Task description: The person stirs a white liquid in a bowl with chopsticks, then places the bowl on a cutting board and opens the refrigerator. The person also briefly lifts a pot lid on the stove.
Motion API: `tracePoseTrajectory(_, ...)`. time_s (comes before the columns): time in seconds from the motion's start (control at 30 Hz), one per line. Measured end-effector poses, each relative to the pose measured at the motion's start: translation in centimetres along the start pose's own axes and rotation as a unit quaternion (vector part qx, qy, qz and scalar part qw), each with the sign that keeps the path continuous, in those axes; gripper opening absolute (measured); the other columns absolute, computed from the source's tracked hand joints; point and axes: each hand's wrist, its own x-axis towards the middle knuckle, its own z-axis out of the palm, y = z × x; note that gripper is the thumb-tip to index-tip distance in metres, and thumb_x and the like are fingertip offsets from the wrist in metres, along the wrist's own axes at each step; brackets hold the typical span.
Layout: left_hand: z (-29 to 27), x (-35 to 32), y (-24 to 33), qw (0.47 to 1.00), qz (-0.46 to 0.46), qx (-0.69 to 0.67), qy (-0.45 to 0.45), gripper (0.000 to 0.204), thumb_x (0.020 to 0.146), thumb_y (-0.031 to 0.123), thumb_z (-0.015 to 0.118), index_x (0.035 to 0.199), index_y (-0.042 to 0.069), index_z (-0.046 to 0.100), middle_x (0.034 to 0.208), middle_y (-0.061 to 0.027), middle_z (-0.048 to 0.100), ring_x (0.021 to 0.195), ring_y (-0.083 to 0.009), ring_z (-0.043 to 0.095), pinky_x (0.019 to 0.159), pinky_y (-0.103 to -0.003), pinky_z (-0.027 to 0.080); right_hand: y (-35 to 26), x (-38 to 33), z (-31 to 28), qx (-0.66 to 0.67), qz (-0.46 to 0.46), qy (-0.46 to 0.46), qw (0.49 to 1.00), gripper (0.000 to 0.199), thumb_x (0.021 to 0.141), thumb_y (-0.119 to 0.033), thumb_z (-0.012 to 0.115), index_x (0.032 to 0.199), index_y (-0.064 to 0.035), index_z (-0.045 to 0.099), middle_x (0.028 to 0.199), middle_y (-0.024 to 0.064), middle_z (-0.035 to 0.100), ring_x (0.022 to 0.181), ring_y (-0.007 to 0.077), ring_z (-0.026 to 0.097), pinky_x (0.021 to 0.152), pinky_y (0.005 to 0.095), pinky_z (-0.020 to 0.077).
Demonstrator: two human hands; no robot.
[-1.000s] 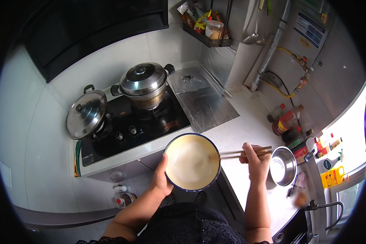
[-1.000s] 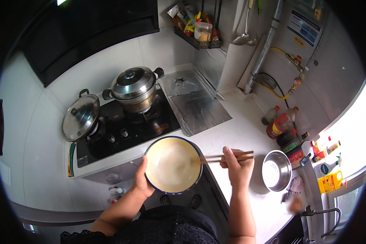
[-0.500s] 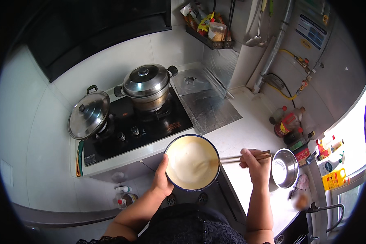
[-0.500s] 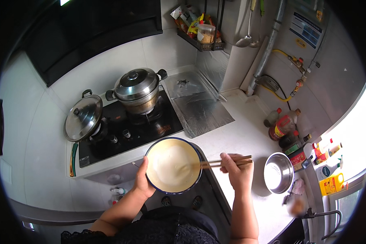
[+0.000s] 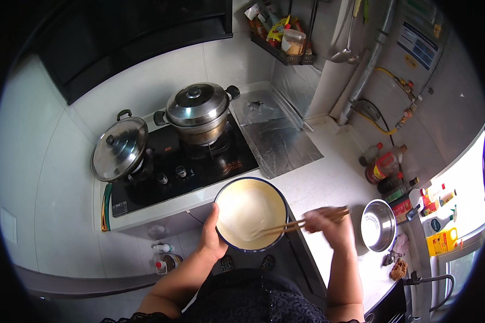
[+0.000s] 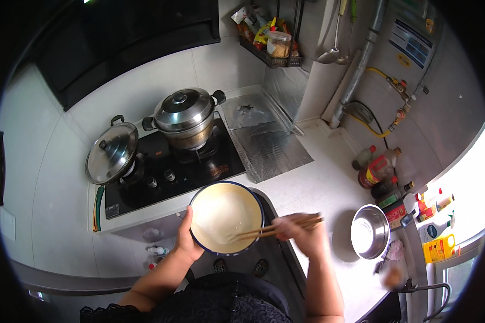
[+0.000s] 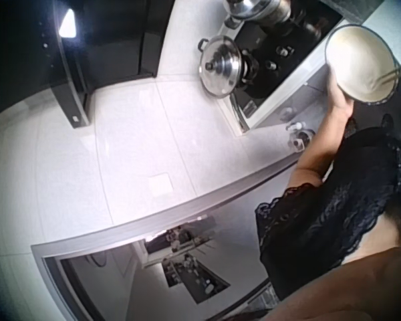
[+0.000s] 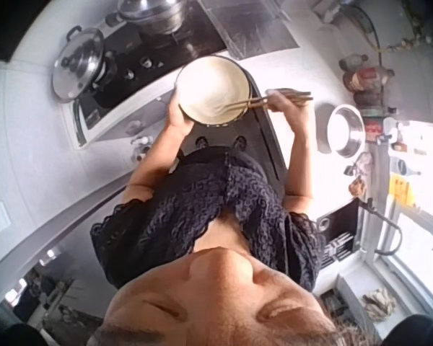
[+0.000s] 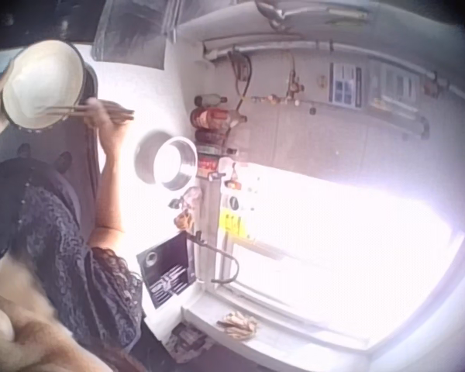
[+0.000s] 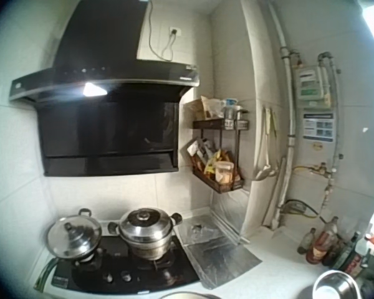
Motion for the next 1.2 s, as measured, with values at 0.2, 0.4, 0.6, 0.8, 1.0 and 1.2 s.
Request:
tracePoseTrajectory(0.2, 1.0, 0.2, -1.1, 1.000, -0.023, 0.002, 0.002, 0.073, 0.089, 0.059, 0.050, 0.136, 0.005, 0.042, 0.132, -0.0129, 0.052, 0.123, -0.0265, 0.049, 0.103, -0.042, 0.040, 0.1, -0.7, 2.8, 0.018, -0.073, -0.038, 0.996, 0.020, 0.081, -0.012, 0.075, 0.082, 0.0069, 0.068, 0.067, 0.0113, 0.066, 0.059, 0.0167, 0.063, 0.058, 0.0276, 0.0525)
tracePoseTrajectory(0.4, 0.9, 0.3, -0.8, 0.999, -0.038, 0.006, -0.029, 0.073, 0.092, 0.060, 0.044, 0.139, 0.004, 0.039, 0.135, -0.0143, 0.050, 0.124, -0.0292, 0.049, 0.103, -0.044, 0.041, -0.5, 0.2, 2.5, -0.042, -0.103, 0.078, 0.991, 0.013, 0.084, -0.007, 0.069, 0.080, 0.0050, 0.068, 0.073, 0.0105, 0.067, 0.064, 0.0151, 0.062, 0.061, 0.0272, 0.0510)
tracePoseTrajectory(0.6, 0.0, 0.8, 0.4, 0.994, -0.077, -0.026, -0.067, 0.075, 0.091, 0.062, 0.042, 0.140, 0.005, 0.039, 0.135, -0.0146, 0.050, 0.124, -0.0292, 0.049, 0.103, -0.044, 0.041, -1.1, -0.9, 0.7, 0.008, -0.175, -0.179, 0.968, 0.010, 0.076, -0.005, 0.076, 0.079, 0.0026, 0.071, 0.078, 0.0118, 0.069, 0.072, 0.0202, 0.065, 0.067, 0.0314, 0.0521)
tracePoseTrajectory(0.8, 0.7, 0.7, 0.3, 0.991, -0.112, -0.026, -0.071, 0.075, 0.092, 0.063, 0.039, 0.140, 0.005, 0.038, 0.136, -0.0155, 0.049, 0.124, -0.0302, 0.049, 0.103, -0.045, 0.040, -0.7, -1.0, 3.7, -0.123, -0.320, -0.069, 0.937, 0.013, 0.074, -0.004, 0.077, 0.084, 0.0007, 0.070, 0.079, 0.0110, 0.068, 0.076, 0.0223, 0.068, 0.068, 0.0302, 0.0546)
tracePoseTrajectory(1.0, 0.1, 1.2, 0.7, 0.991, -0.097, -0.043, -0.085, 0.075, 0.093, 0.063, 0.035, 0.140, 0.005, 0.038, 0.137, -0.0158, 0.048, 0.124, -0.0303, 0.049, 0.103, -0.045, 0.040, -1.1, -1.5, 3.0, -0.053, -0.353, -0.190, 0.915, 0.008, 0.075, -0.001, 0.075, 0.081, 0.0003, 0.070, 0.078, 0.0113, 0.068, 0.071, 0.0224, 0.068, 0.065, 0.0309, 0.0551)
tracePoseTrajectory(1.2, 0.3, 1.2, 0.4, 0.991, -0.105, -0.032, -0.070, 0.075, 0.094, 0.063, 0.032, 0.140, 0.005, 0.038, 0.137, -0.0155, 0.048, 0.124, -0.0300, 0.049, 0.103, -0.045, 0.041, -0.5, -1.7, 4.7, -0.154, -0.431, -0.080, 0.885, 0.014, 0.071, 0.000, 0.077, 0.083, -0.0023, 0.069, 0.077, 0.0088, 0.067, 0.069, 0.0210, 0.068, 0.058, 0.0285, 0.0556)
